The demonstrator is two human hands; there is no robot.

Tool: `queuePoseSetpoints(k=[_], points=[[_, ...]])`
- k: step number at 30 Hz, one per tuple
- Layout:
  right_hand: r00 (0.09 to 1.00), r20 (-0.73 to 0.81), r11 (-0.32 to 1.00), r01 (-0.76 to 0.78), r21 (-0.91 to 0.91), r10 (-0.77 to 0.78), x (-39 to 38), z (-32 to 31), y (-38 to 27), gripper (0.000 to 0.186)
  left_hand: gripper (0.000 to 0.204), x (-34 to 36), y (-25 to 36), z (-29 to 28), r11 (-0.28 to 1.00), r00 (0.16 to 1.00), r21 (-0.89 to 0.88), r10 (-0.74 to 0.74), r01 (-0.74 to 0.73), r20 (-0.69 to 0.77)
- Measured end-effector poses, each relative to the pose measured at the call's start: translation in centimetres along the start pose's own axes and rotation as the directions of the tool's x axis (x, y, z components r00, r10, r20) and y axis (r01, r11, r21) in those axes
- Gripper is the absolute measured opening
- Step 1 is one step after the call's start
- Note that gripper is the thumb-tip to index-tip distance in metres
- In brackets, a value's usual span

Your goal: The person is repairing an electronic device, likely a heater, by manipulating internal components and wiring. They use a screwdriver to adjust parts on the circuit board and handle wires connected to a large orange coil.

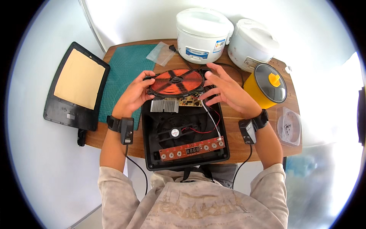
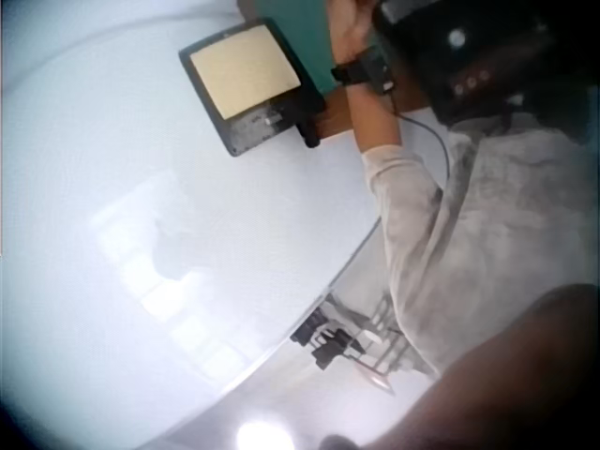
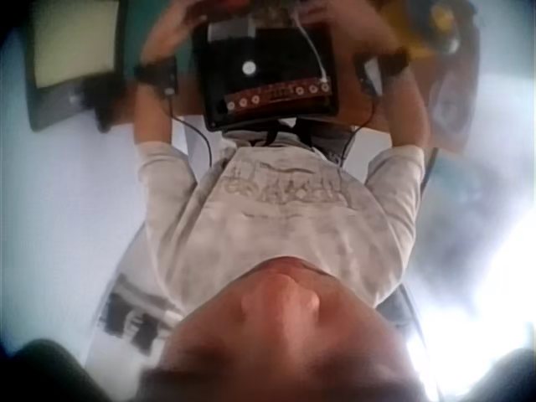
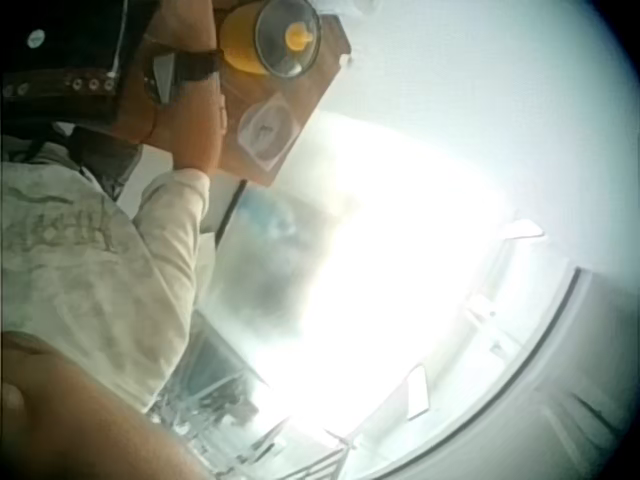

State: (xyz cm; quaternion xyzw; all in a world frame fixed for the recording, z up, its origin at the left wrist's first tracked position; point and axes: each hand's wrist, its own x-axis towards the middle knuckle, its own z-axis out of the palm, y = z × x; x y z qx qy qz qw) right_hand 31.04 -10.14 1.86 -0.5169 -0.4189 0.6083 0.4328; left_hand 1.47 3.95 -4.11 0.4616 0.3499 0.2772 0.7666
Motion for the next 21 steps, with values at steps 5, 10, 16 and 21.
queuePoseSetpoints(k=[5,10,16,21], points=[[0.937,0.054,0.598,0.264,-0.757,-0.346,0.5,0.1,1.6,0.069,0.015,-0.2,1.0,2.1,0.999,0.995,0.023,0.034,-0.032,-0.089],[0.710,0.093,0.139,0.262,-0.955,-0.698,1.0,2.1,3.0,0.042,0.014,-0.5,0.8,2.5,0.999,0.990,0.025,0.039,-0.036,-0.132],[0.668,0.170,0.122,0.368,-0.922,-0.725,4.2,0.6,2.7,0.018,0.030,-0.8,1.2,2.0,0.997,0.993,-0.072,0.031,-0.039,-0.110],[0.728,0.121,0.311,0.429,-0.848,-0.675,4.1,-0.7,0.5,0.021,0.043,-1.9,0.3,-1.2,0.955,0.965,0.287,0.142,-0.075,-0.222]])
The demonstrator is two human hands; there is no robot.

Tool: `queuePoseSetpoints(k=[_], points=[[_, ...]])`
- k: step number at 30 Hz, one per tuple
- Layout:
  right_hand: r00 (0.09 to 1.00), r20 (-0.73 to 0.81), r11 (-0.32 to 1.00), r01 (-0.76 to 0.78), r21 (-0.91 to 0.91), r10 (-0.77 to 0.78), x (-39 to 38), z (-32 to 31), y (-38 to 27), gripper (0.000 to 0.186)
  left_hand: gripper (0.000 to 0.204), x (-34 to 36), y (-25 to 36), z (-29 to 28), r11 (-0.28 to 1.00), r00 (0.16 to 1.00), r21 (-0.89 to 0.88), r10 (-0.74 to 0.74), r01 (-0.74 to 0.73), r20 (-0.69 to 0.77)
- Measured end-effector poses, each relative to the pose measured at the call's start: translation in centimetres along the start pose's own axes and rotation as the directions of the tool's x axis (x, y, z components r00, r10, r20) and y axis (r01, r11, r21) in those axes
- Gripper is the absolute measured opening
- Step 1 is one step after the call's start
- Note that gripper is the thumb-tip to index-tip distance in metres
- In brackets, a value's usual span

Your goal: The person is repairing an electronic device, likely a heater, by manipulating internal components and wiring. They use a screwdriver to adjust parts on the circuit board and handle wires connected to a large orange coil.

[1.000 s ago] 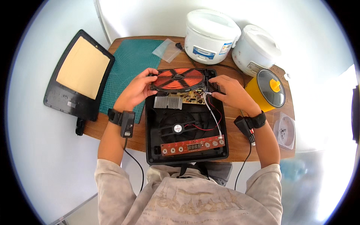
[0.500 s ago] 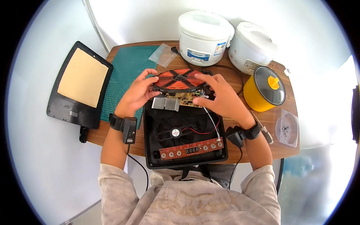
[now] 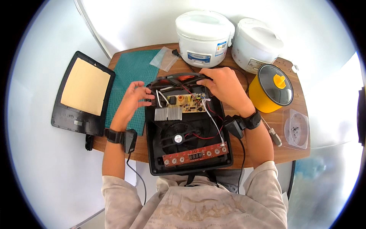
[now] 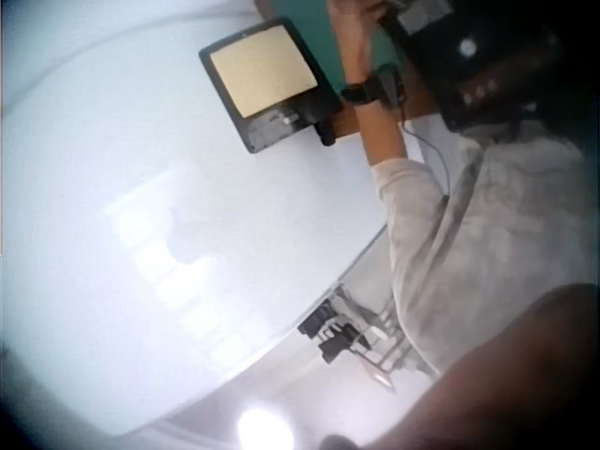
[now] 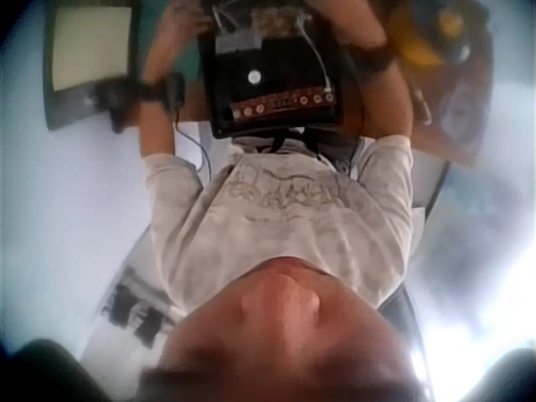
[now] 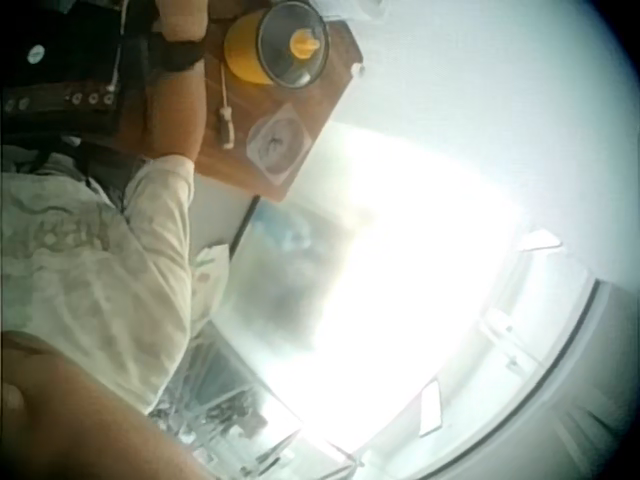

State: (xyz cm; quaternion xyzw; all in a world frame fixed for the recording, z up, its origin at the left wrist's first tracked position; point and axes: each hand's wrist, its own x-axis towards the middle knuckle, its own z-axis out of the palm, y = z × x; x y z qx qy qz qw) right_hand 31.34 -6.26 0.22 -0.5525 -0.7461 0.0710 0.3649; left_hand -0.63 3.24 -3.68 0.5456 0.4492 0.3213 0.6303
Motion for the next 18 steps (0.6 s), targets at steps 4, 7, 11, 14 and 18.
queuePoseSetpoints(k=[4,7,11,14,18], points=[[1.000,-0.014,1.000,0.011,0.025,-0.011,0.0,-1.3,0.9,0.022,0.056,-0.1,-1.0,0.2,0.696,0.955,0.683,0.012,-0.222,0.297],[1.000,-0.012,0.998,0.011,0.060,-0.011,0.1,-1.2,1.7,0.020,0.074,-0.3,-0.8,2.4,0.529,0.884,0.742,0.033,-0.411,0.466],[1.000,0.005,0.992,-0.017,0.122,0.016,0.1,-0.6,2.0,0.018,0.071,0.9,-1.6,3.9,0.602,0.929,0.754,-0.053,-0.264,0.367],[1.000,0.003,0.989,-0.022,0.147,0.022,-0.1,-0.2,2.5,0.018,0.058,1.6,-2.0,4.5,0.595,0.916,0.724,0.054,-0.349,0.397],[1.000,-0.009,0.988,-0.028,0.149,0.030,0.1,-0.1,2.8,0.018,0.049,2.3,-2.5,4.3,0.618,0.924,0.709,0.077,-0.339,0.374]])
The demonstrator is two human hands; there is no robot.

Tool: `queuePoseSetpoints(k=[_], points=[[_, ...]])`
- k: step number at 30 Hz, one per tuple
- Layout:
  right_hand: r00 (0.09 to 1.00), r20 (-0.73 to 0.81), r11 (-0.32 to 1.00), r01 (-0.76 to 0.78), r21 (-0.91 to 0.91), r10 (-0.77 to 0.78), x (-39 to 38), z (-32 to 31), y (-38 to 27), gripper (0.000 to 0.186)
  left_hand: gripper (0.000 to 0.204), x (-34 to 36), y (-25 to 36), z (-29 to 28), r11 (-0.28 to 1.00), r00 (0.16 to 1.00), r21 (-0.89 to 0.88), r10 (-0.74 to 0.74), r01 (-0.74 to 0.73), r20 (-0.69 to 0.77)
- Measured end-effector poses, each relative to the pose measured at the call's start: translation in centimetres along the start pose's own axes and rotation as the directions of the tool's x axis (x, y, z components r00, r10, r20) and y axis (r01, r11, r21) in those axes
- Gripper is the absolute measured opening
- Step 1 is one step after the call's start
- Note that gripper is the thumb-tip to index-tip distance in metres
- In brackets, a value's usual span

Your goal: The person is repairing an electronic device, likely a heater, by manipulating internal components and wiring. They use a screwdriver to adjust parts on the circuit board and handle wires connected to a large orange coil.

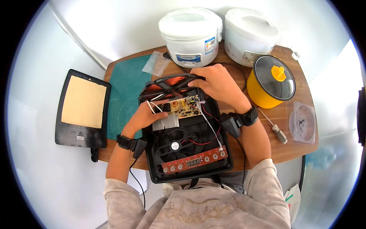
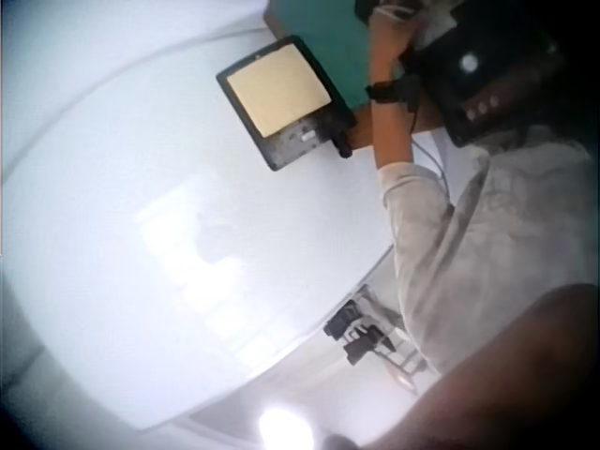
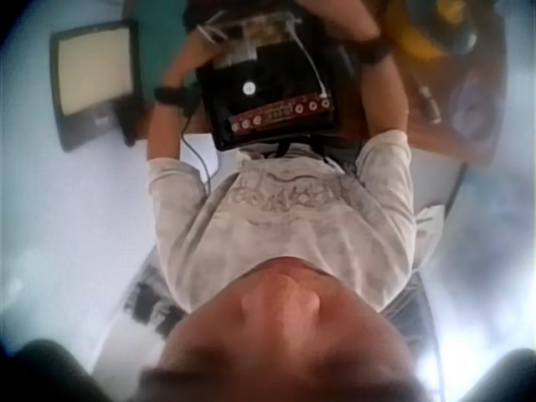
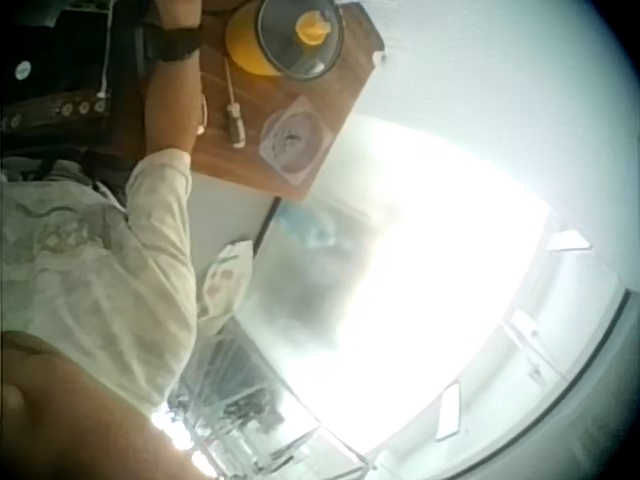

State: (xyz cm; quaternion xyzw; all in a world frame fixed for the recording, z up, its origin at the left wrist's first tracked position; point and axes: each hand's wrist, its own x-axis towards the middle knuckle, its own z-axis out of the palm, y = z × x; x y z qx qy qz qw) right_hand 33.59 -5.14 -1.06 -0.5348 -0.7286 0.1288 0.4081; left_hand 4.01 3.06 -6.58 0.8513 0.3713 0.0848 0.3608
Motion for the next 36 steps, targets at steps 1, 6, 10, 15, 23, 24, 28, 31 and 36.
queuePoseSetpoints(k=[1,6,10,15,23,24,28,31,36], points=[[1.000,0.001,1.000,0.008,0.000,-0.008,0.0,-0.1,0.1,0.018,0.047,0.1,0.0,0.0,0.999,0.999,-0.023,-0.039,0.039,0.000],[0.997,-0.073,0.999,0.039,0.010,-0.039,-0.3,-0.3,0.8,0.019,0.038,0.3,0.1,0.2,0.996,0.990,0.058,0.070,-0.064,-0.119],[0.994,-0.098,0.999,0.039,-0.032,-0.042,-0.3,-0.2,1.3,0.023,0.036,0.3,1.1,-0.1,0.997,0.987,0.067,0.041,-0.030,-0.158],[0.995,-0.094,0.997,0.037,-0.067,-0.044,-0.3,-0.2,1.5,0.018,0.041,0.4,1.8,0.6,0.998,0.991,0.065,0.035,-0.027,-0.127],[0.995,-0.084,0.997,0.055,-0.048,-0.059,-0.4,0.3,1.7,0.019,0.043,0.9,0.4,1.3,0.993,0.992,0.107,-0.041,0.054,-0.116],[0.995,-0.079,0.997,0.050,-0.055,-0.054,-0.4,0.3,1.7,0.019,0.042,1.0,0.4,1.2,0.990,0.991,0.119,-0.064,0.078,-0.119],[0.997,-0.055,0.996,0.047,-0.075,-0.051,-0.3,0.6,2.3,0.020,0.039,1.0,0.5,1.3,0.992,0.991,0.100,-0.064,0.076,-0.119],[0.992,-0.119,0.998,0.042,-0.051,-0.048,-0.3,0.7,2.5,0.021,0.038,1.0,0.8,1.1,0.991,0.988,0.121,-0.039,0.057,-0.150],[0.996,-0.086,0.997,0.026,-0.077,-0.033,-0.2,0.8,2.4,0.021,0.038,1.0,0.5,0.9,0.992,0.988,0.111,-0.041,0.058,-0.150]])
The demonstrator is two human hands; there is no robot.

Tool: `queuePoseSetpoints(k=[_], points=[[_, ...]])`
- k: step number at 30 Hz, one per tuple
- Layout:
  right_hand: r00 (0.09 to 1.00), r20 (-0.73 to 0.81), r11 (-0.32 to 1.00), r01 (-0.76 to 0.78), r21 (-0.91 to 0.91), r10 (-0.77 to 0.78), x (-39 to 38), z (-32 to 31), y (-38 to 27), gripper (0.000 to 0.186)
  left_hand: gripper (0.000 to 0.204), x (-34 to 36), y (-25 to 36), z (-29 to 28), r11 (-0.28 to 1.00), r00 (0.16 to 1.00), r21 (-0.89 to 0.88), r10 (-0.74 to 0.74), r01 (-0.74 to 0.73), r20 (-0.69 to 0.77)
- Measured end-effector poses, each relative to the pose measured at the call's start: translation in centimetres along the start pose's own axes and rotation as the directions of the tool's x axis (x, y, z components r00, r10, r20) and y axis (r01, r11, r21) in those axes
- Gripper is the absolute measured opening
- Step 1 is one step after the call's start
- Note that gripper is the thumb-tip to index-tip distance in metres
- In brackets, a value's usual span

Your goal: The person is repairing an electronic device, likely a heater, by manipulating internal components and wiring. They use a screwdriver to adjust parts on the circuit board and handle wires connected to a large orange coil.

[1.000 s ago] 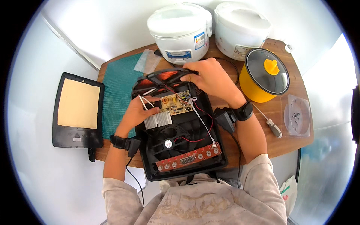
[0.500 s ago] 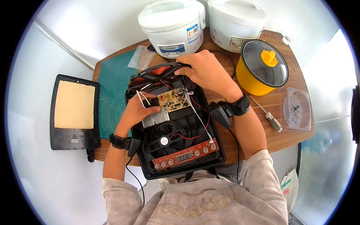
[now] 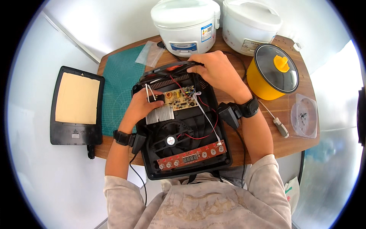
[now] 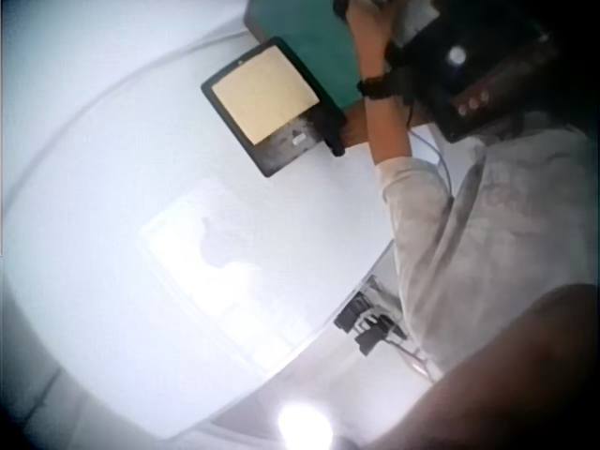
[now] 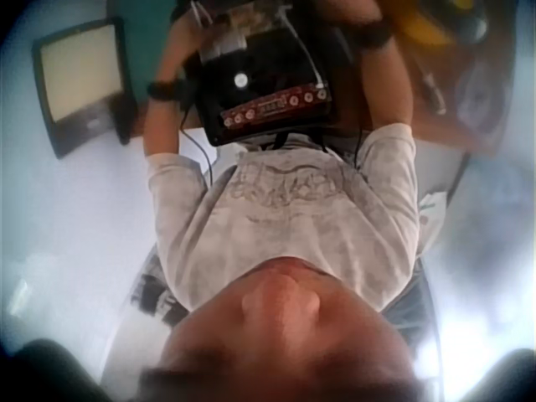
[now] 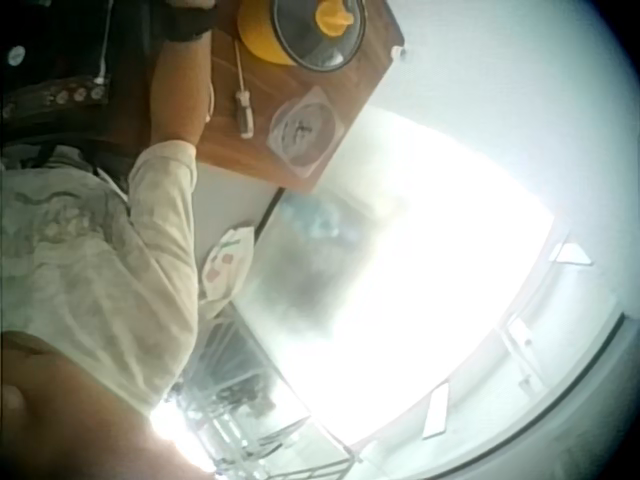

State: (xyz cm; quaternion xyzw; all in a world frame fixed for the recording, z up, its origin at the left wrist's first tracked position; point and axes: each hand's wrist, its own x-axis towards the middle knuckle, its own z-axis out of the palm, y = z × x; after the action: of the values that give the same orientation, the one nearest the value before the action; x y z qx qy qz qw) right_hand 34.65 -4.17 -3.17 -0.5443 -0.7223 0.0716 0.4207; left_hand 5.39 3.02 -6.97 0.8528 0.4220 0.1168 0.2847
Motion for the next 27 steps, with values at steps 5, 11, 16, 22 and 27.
queuePoseSetpoints(k=[5,11,16,22,27], points=[[0.999,-0.039,1.000,0.009,0.000,-0.009,0.0,-0.1,-0.6,0.020,0.039,-0.2,-0.4,0.1,0.997,0.995,0.034,0.077,-0.075,-0.070],[0.994,-0.105,0.999,0.019,0.030,-0.015,0.0,-0.6,-1.0,0.019,0.039,-0.1,1.4,-1.2,0.992,0.992,0.088,0.098,-0.091,-0.077],[0.994,-0.108,0.999,0.024,0.031,-0.021,0.1,-0.4,-0.8,0.019,0.038,-0.4,1.2,-1.3,0.990,0.991,0.075,0.125,-0.122,-0.045],[0.997,-0.080,1.000,0.020,-0.010,-0.020,0.2,-0.6,-0.7,0.020,0.036,-0.2,1.5,-0.5,0.994,0.994,0.070,0.083,-0.079,-0.066],[0.998,-0.060,1.000,0.029,-0.001,-0.029,0.1,-0.5,-0.8,0.018,0.035,-0.3,1.4,-0.1,0.999,0.999,-0.007,0.031,-0.031,-0.016]])
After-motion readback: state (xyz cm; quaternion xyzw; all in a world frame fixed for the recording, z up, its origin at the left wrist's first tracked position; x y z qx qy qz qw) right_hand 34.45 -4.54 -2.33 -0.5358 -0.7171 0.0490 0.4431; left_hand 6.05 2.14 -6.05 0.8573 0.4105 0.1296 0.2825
